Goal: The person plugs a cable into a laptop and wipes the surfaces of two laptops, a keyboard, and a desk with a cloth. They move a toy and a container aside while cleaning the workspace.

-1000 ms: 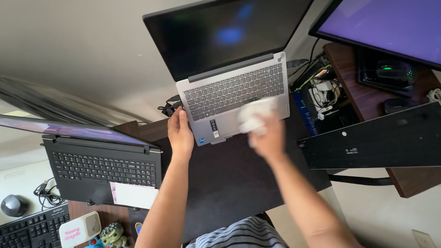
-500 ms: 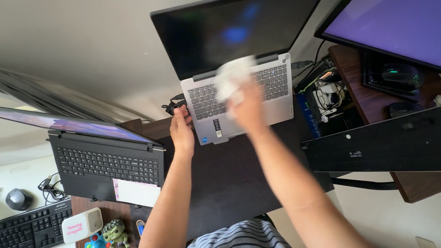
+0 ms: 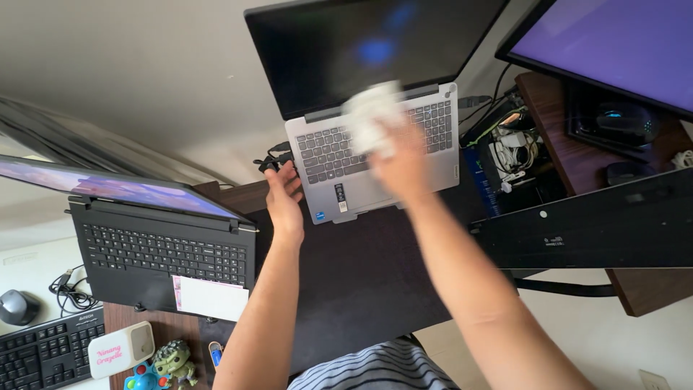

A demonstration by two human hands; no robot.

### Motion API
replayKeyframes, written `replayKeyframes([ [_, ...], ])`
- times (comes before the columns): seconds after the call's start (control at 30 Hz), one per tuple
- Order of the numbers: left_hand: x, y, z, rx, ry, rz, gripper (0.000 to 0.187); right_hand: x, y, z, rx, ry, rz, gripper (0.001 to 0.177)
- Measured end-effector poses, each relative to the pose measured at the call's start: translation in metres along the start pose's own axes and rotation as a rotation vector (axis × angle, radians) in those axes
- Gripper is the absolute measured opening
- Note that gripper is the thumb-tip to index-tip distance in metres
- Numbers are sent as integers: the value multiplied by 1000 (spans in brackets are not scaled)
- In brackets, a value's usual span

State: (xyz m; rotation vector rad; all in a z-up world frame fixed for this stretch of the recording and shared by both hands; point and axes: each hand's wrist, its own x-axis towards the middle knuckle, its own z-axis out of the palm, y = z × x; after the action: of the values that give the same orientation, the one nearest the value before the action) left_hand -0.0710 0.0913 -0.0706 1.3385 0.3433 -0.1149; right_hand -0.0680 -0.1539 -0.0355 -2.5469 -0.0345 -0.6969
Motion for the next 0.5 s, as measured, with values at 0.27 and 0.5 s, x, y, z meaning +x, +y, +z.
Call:
replayKeyframes([
  [0.27, -1, 3, 0, 38, 10, 1, 76, -66, -49, 19, -7, -44, 85, 59],
  [0.5, -7, 0, -9, 158, -55, 102, 70, -118, 9, -24, 100, -12, 283, 47],
])
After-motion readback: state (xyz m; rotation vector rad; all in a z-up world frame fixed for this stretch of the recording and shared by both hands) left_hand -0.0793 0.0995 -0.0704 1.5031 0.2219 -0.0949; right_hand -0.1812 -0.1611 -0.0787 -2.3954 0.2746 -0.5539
